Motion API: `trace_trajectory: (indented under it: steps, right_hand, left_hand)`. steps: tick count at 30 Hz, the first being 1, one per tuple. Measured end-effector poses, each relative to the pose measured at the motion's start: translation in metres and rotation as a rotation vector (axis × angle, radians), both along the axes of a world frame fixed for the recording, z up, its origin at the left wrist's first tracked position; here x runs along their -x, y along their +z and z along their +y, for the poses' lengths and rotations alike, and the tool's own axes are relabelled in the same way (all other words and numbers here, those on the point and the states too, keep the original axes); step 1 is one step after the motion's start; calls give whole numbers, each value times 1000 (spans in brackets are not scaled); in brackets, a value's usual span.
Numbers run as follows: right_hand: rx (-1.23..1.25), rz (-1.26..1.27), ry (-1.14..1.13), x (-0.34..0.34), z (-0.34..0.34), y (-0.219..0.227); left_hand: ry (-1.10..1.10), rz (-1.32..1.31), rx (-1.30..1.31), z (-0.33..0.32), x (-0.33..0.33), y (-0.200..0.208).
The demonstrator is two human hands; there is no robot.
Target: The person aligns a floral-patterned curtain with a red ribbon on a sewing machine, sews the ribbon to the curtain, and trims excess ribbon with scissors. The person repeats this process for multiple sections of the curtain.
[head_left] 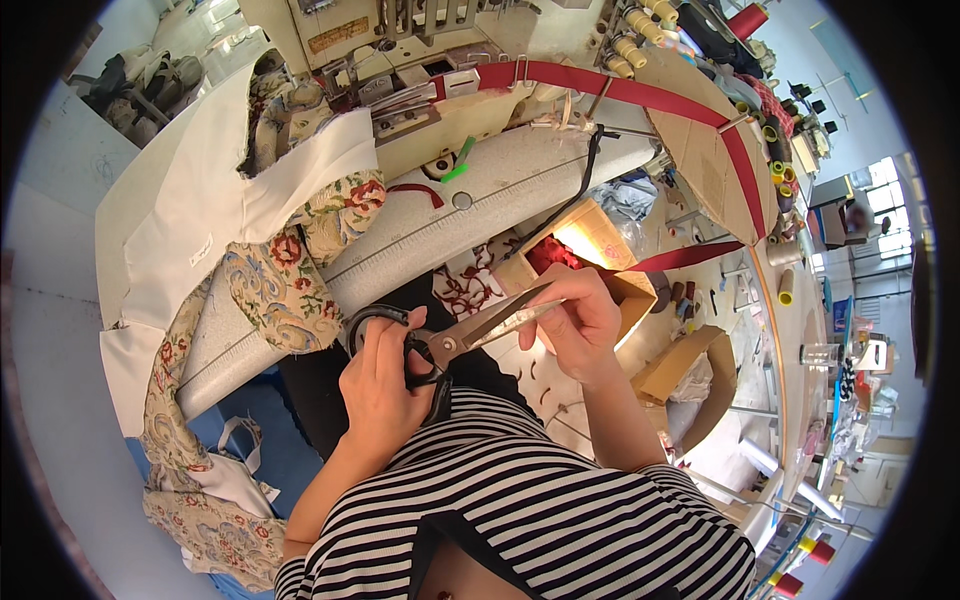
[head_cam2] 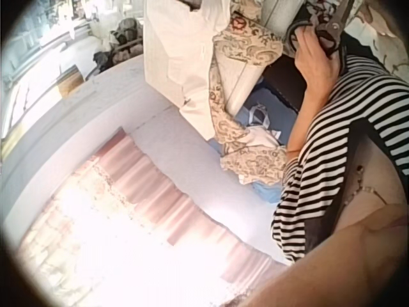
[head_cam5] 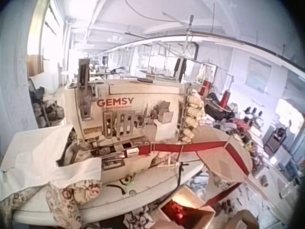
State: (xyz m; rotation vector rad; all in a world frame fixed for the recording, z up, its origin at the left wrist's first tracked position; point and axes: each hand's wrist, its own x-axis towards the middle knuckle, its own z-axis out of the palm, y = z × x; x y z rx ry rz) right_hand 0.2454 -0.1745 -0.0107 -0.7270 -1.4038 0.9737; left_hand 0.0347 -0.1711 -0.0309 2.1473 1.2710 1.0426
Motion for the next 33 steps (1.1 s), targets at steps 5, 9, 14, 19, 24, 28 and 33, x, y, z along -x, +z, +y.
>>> trace_trajectory:
  steps: [5,9,14,19,24,28,33]
  right_hand:
    - [77,66,66,3,-5,0]
    - [141,122,37,4,-4,-2]
    - [124,125,58,5,-3,-1]
    - [142,124,65,4,-4,0]
    - [161,101,62,4,-4,3]
    - [126,33,49,0,-5,4]
    - [122,-29,44,-2,-4,10]
  left_hand:
    - [10,-41,51,1,3,-2]
    - [-26,-31,-4,1,0,1]
    - [-10,-8,-4,1,0,2]
    - [-4,32,-10,1,0,4]
    - [9,22,-24,3,1,4]
    - [1,40,1,2,1,4]
    - [-12,61,9,2,3,5]
